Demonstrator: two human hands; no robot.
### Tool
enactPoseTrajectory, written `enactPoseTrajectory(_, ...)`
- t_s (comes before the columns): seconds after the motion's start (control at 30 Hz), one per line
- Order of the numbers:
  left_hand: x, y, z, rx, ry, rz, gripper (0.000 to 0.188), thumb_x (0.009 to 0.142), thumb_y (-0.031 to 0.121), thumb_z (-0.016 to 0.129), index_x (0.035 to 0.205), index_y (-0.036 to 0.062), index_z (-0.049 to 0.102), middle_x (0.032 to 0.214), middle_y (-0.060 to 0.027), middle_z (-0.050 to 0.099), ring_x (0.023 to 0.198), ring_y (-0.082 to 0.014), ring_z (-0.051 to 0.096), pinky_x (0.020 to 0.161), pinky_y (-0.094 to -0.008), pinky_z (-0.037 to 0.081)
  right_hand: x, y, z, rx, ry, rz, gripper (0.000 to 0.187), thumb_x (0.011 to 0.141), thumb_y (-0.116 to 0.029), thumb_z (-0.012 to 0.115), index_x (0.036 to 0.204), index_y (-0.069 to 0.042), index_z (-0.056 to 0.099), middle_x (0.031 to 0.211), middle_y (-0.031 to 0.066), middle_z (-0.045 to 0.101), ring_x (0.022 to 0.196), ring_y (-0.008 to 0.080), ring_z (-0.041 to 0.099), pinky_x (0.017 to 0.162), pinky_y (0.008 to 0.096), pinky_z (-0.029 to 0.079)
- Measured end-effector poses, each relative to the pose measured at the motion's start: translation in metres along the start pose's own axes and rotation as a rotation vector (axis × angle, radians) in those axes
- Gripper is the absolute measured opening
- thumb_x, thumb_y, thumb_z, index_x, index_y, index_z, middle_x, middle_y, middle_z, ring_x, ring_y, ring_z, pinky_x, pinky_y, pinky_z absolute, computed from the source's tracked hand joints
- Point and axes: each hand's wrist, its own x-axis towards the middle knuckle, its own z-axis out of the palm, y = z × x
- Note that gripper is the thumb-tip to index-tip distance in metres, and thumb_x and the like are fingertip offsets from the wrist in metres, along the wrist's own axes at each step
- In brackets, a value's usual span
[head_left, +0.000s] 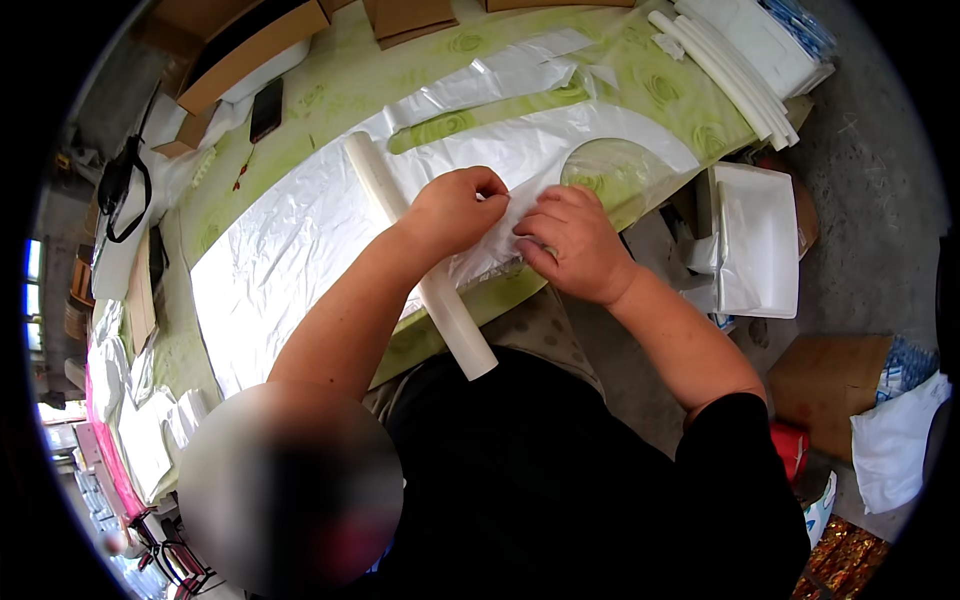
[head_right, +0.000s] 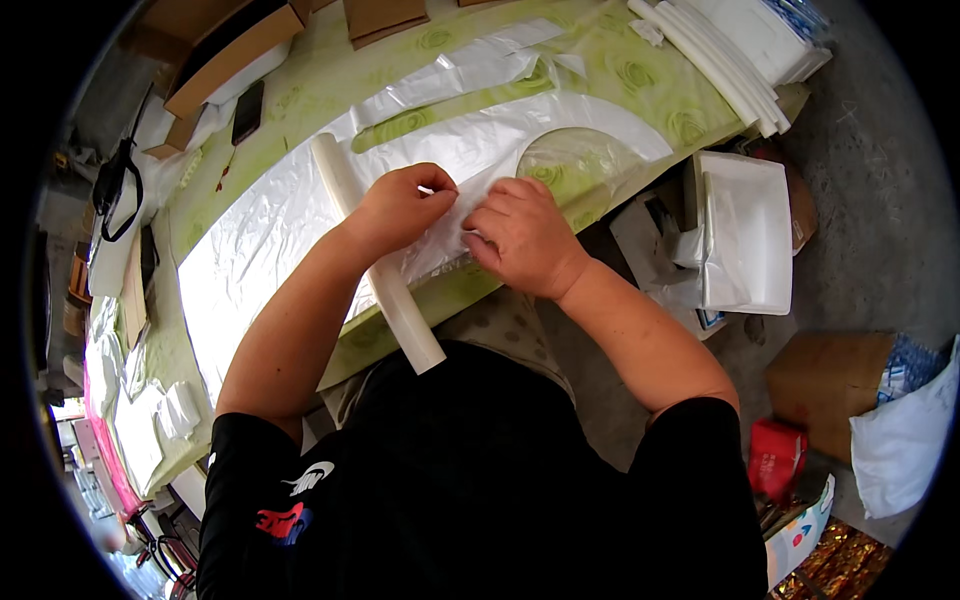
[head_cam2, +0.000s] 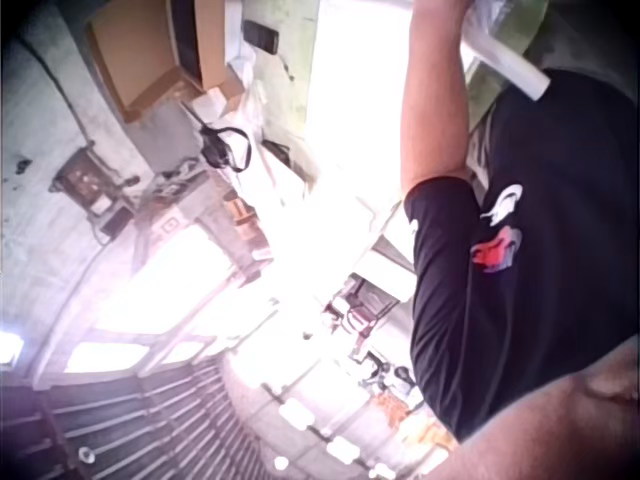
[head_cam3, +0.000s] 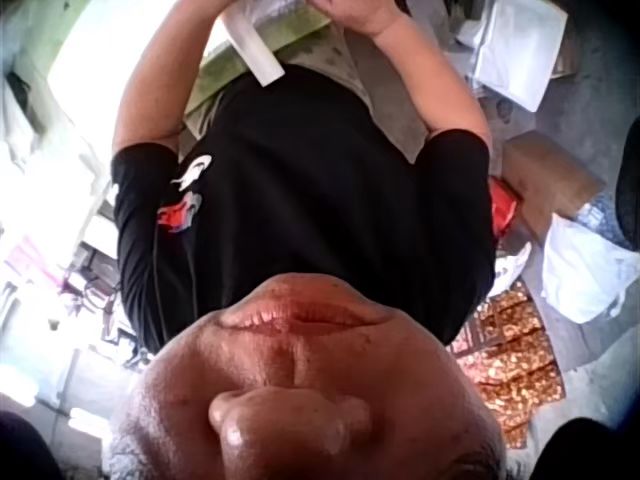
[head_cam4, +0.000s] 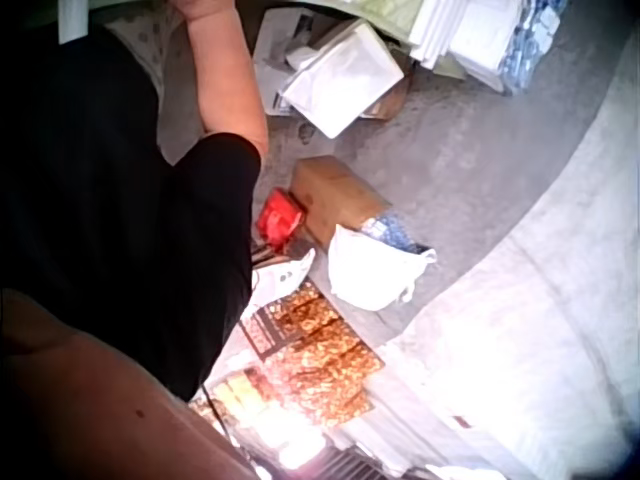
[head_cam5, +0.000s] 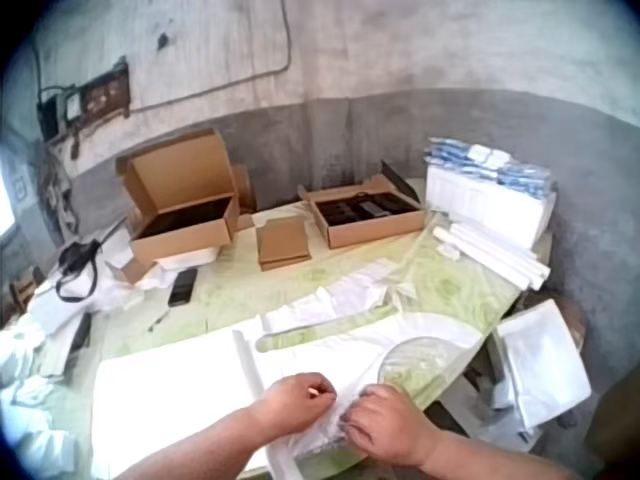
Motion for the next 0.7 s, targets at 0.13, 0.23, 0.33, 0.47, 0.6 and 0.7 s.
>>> enactPoseTrajectory(0.13, 0.001, -0.004, 0.002, -0.031, 0.071, 0.023, 0.028, 0.091, 0.029, 0.067, 0.107, 0.0067, 0.072, 0.1, -0.0115, 0.074, 0.088, -0.0226, 0.069, 0.081, -0.0357, 0.055, -0.005, -0.007, -0.009, -0.008, -0.009, 0.053, 0.013, 0.079, -0.012, 0.072, 0.092, -0.01, 0.071, 0.091, 0.0071, 0.068, 0.091, 0.0291, 0.062, 0.086, 0.0423, 0.046)
enactPoseTrajectory(0.23, -0.007, 0.003, 0.003, -0.069, 0.087, -0.019, 0.024, 0.091, 0.025, 0.068, 0.104, 0.0052, 0.071, 0.096, -0.0071, 0.073, 0.087, -0.0168, 0.066, 0.08, -0.0317, 0.054, 0.003, -0.012, -0.001, 0.075, 0.053, -0.032, 0.011, 0.079, -0.012, 0.07, 0.09, -0.009, 0.072, 0.09, 0.0096, 0.068, 0.09, 0.0314, 0.062, 0.085, 0.0433, 0.048)
enactPoseTrajectory(0.33, -0.011, 0.003, 0.008, -0.082, 0.071, -0.012, 0.023, 0.091, 0.023, 0.069, 0.104, 0.0044, 0.071, 0.093, -0.004, 0.071, 0.086, -0.0134, 0.063, 0.08, -0.0294, 0.052, 0.013, 0.022, 0.015, -0.097, -0.126, 0.119, 0.023, 0.079, -0.014, 0.072, 0.1, -0.005, 0.071, 0.098, 0.0158, 0.068, 0.097, 0.0362, 0.063, 0.087, 0.0453, 0.05)
enactPoseTrajectory(0.47, -0.009, 0.01, -0.001, -0.042, 0.0, -0.013, 0.029, 0.09, 0.027, 0.068, 0.107, 0.0043, 0.07, 0.1, -0.008, 0.071, 0.092, -0.0191, 0.066, 0.084, -0.0324, 0.053, 0.052, 0.084, 0.015, -0.327, 0.029, 0.558, 0.044, 0.084, -0.021, 0.069, 0.121, 0.003, 0.066, 0.107, 0.0247, 0.067, 0.107, 0.0407, 0.063, 0.094, 0.0489, 0.051)
enactPoseTrajectory(0.6, 0.01, 0.015, 0.0, -0.22, 0.147, 0.057, 0.058, 0.087, 0.038, 0.076, 0.13, 0.0026, 0.061, 0.114, -0.0107, 0.069, 0.104, -0.0213, 0.066, 0.088, -0.0338, 0.054, 0.047, 0.098, 0.023, -0.487, 0.251, 0.247, 0.062, 0.082, -0.016, 0.07, 0.143, -0.021, 0.059, 0.125, 0.0211, 0.065, 0.106, 0.0395, 0.064, 0.098, 0.0482, 0.05)
enactPoseTrajectory(0.7, 0.035, 0.033, 0.007, -0.571, 0.178, -0.018, 0.06, 0.085, 0.039, 0.082, 0.127, 0.0032, 0.06, 0.109, -0.0071, 0.067, 0.099, -0.0175, 0.064, 0.08, -0.0328, 0.054, 0.044, 0.082, 0.013, -0.338, 0.066, 0.026, 0.065, 0.084, -0.015, 0.069, 0.146, -0.031, 0.057, 0.129, 0.0125, 0.064, 0.114, 0.0369, 0.062, 0.097, 0.0444, 0.051)
